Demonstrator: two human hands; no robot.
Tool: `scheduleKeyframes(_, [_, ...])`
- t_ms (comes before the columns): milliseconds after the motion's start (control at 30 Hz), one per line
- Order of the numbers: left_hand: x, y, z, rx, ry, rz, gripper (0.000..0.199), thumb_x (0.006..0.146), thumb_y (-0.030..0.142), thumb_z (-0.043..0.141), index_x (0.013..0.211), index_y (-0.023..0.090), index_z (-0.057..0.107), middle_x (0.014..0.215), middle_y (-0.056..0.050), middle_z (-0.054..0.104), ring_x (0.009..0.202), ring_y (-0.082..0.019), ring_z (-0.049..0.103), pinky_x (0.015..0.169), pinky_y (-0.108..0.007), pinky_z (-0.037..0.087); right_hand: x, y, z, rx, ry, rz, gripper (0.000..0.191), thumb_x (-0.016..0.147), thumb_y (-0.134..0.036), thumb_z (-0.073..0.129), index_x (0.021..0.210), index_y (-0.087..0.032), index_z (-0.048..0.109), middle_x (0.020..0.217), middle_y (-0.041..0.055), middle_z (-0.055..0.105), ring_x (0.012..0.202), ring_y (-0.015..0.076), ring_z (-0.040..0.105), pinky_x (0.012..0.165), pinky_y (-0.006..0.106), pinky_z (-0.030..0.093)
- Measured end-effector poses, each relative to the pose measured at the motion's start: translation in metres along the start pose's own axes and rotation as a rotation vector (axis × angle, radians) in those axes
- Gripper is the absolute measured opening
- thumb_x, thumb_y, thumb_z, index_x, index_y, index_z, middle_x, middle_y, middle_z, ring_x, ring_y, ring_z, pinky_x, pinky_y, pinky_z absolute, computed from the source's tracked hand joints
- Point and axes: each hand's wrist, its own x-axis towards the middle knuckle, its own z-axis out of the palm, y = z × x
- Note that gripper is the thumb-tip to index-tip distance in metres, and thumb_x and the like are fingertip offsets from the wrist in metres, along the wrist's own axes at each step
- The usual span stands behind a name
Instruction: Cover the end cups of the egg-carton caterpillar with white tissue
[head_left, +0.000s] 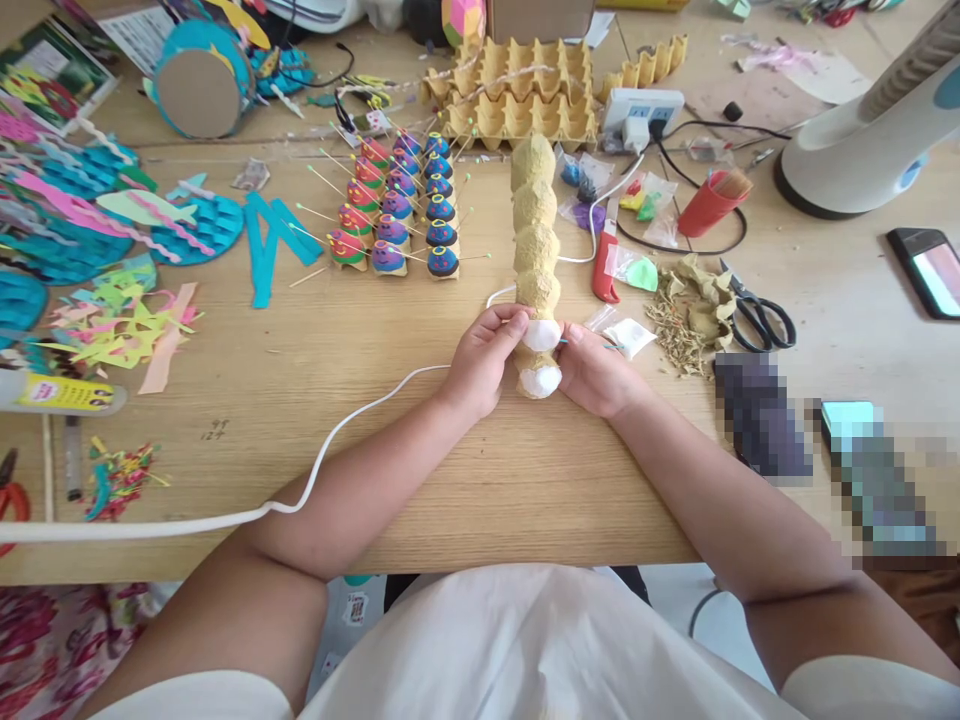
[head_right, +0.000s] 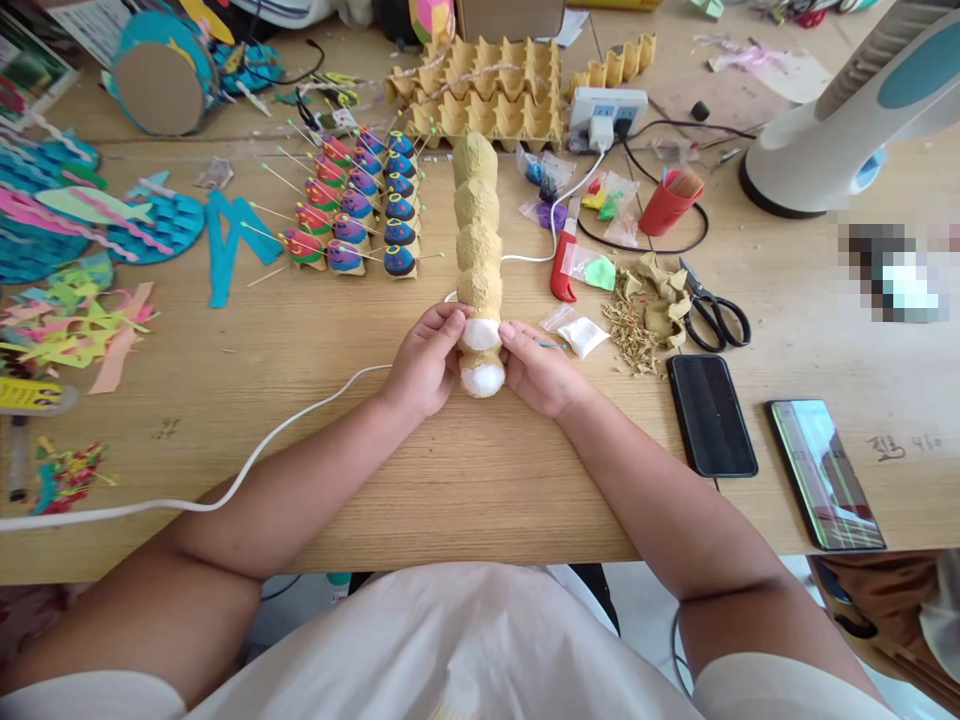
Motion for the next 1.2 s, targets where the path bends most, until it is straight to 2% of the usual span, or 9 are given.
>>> scheduleKeyframes(167, [0.0,0.006,0.002,-0.009,-0.015,-0.055,0.045,0.082,0.062,0.089,0.099,0.023,0.076,0.089,0.001,0.076,0.079,-0.013,0.069,0.07,-0.026,0.053,0.001,0.003,0.001,0.011,0.063,0.001,0.044,0.07,-0.052,0.101,0.086,-0.023,0.071,0.078,-0.0016,0.073,0.072,0.0153,0.066,0.07,0.03,0.057])
scheduleKeyframes(367, [-0.001,0.006,0.003,-0.034,-0.069,-0.073,0.057,0.064,0.048,0.105,0.106,0.024,0.074,0.093,0.001,0.082,0.083,-0.014,0.075,0.078,-0.026,0.057,0.002,0.004,0.003,0.058,0.145,-0.035,0.048,0.066,-0.052,0.103,0.083,-0.022,0.069,0.073,-0.0034,0.072,0.066,0.0129,0.065,0.067,0.029,0.059])
scheduleKeyframes(567, [0.002,0.004,0.0,-0.05,-0.016,-0.075,0.056,0.063,0.044,0.105,0.105,0.024,0.074,0.095,0.001,0.083,0.085,-0.014,0.077,0.077,-0.027,0.058,0.0,0.002,0.005,-0.027,0.099,-0.053,0.048,0.072,-0.062,0.095,0.087,-0.023,0.072,0.076,-0.0009,0.07,0.073,0.0173,0.067,0.07,0.033,0.061])
scheduleKeyframes(733, [0.005,0.005,-0.003,-0.066,-0.001,-0.08,0.049,0.066,0.043,0.104,0.103,0.026,0.076,0.093,0.002,0.082,0.082,-0.014,0.075,0.076,-0.028,0.058,0.001,0.002,-0.002,-0.309,0.137,-0.208,0.049,0.08,-0.07,0.087,0.082,-0.024,0.074,0.076,-0.0002,0.069,0.075,0.0169,0.065,0.072,0.032,0.057])
scheduleKeyframes(833, [0.006,0.005,-0.003,-0.078,0.016,-0.073,0.049,0.064,0.041,0.104,0.101,0.026,0.076,0.09,0.003,0.081,0.08,-0.013,0.074,0.075,-0.028,0.058,0.002,-0.001,-0.006,-0.507,0.223,-0.339,0.052,0.088,-0.074,0.077,0.077,-0.023,0.074,0.075,0.0006,0.068,0.073,0.0162,0.06,0.071,0.032,0.053])
scheduleKeyframes(900, [0.007,0.005,-0.003,-0.099,0.024,-0.069,0.051,0.061,0.041,0.105,0.1,0.026,0.076,0.089,0.004,0.081,0.079,-0.013,0.074,0.074,-0.027,0.057,0.001,-0.005,-0.006,-0.534,0.285,-0.399,0.048,0.092,-0.07,0.074,0.079,-0.024,0.074,0.072,0.0001,0.066,0.07,0.0156,0.058,0.07,0.032,0.049])
scheduleKeyframes(967, [0.007,0.006,-0.002,-0.117,0.022,-0.068,0.054,0.059,0.042,0.107,0.1,0.026,0.076,0.091,0.004,0.081,0.08,-0.013,0.074,0.073,-0.026,0.057,0.0,-0.01,-0.005,-0.463,0.306,-0.436,0.035,0.094,-0.06,0.075,0.087,-0.026,0.072,0.068,-0.0019,0.062,0.067,0.0151,0.056,0.068,0.032,0.046])
scheduleKeyframes(1067, [0.006,0.008,-0.002,-0.111,0.013,-0.078,0.05,0.066,0.047,0.103,0.102,0.026,0.075,0.096,0.003,0.081,0.084,-0.013,0.075,0.075,-0.027,0.057,-0.002,-0.017,-0.002,-0.329,0.248,-0.452,0.023,0.089,-0.047,0.08,0.094,-0.029,0.066,0.063,-0.006,0.054,0.061,0.0148,0.053,0.065,0.032,0.043])
scheduleKeyframes(1200, [0.002,0.008,0.0,-0.124,-0.015,-0.113,0.038,0.082,0.053,0.092,0.103,0.026,0.075,0.099,0.001,0.08,0.089,-0.014,0.076,0.078,-0.027,0.058,-0.006,-0.02,0.0,-0.285,0.102,-0.42,0.03,0.083,-0.044,0.085,0.084,-0.028,0.06,0.059,-0.0081,0.047,0.053,0.0119,0.041,0.058,0.031,0.036])
